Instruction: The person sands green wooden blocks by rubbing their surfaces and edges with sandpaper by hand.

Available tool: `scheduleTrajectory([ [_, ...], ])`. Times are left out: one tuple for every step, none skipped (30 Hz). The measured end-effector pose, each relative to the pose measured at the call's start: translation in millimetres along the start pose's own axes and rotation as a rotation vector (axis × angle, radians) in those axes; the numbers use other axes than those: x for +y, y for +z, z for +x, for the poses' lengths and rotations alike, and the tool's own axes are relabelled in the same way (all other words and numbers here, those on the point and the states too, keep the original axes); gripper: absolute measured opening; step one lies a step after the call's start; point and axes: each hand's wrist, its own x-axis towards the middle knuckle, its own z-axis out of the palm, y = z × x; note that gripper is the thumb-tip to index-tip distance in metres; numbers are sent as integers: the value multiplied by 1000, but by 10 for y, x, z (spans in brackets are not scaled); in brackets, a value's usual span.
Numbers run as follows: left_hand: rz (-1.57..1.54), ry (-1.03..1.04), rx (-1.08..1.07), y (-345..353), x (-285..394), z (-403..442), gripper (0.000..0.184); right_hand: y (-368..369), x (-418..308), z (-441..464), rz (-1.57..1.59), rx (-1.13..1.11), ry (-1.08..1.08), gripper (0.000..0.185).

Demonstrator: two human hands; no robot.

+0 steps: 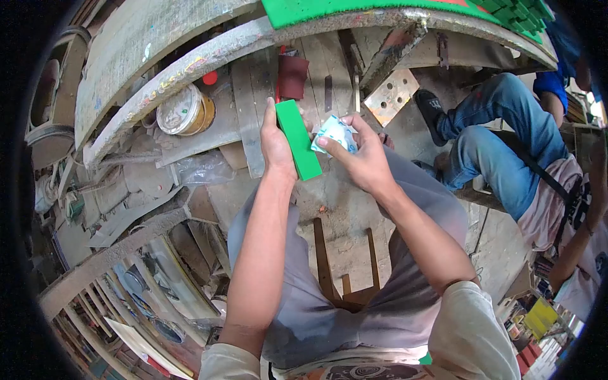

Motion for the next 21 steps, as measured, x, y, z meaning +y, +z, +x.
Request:
scheduleTrajectory([
  [-28, -32, -1, 20, 13, 0, 52, -9, -23, -51, 66, -23, 9, 33],
  [-57, -66, -2, 35, 19, 3, 50, -35, -55, -94, 63, -28, 68, 29],
  [-59, -74, 4, 29, 13, 9, 50, -39, -34, -108, 62, -28, 79, 29],
  [-21, -98, -45, 22, 1, 16, 49, -52, -11, -118, 64, 1, 71, 29],
  [18, -125, -99, 25, -29, 34, 49, -72, 14, -129, 66, 36, 61, 29],
  [30, -81, -126, 28, -109, 83, 44, -71, 40, -113, 27, 56, -11, 31],
  [32, -104, -135, 73, -132, 55, 44, -88, 40, -80, 24, 78, 0, 31],
  [85, -217, -151, 118, -138, 30, 45, -116, 14, -26, -77, 155, -69, 33],
  [139, -325, -166, 160, -153, 9, 46, -144, -14, 37, -180, 227, -138, 35],
  [203, -385, -170, 188, -196, -1, 47, -169, -35, 106, -172, 266, -162, 41],
  [206, -395, -177, 199, -231, 1, 47, -178, -32, 118, -175, 278, -158, 41],
  [216, -394, -200, 187, -255, 16, 47, -177, -30, 128, -169, 255, -117, 43],
  [226, -389, -220, 155, -260, 37, 47, -168, -24, 135, -161, 227, -80, 46],
  [238, -371, -275, 79, -232, 67, 45, -146, 57, 128, -130, 193, -126, 49],
  [242, -366, -270, 97, -213, 58, 45, -92, 129, 101, -123, 189, -128, 49],
  [144, -301, -125, 135, -194, 49, 43, -16, 180, 54, -104, 152, -156, 49],
  [43, -231, 21, 150, -160, 54, 41, 51, 206, -1, -83, 111, -184, 49],
  [157, -130, 11, -33, -183, 156, 38, 100, 175, -83, -117, 78, -101, 49],
  [162, -117, 18, -73, -129, 156, 38, 134, 128, -148, -107, 68, -107, 49],
  [104, -122, 46, -109, -85, 155, 38, 155, 72, -206, -112, 7, -69, 50],
  [45, -127, 71, -120, -41, 142, 37, 165, 30, -248, -119, -53, -31, 50],
])
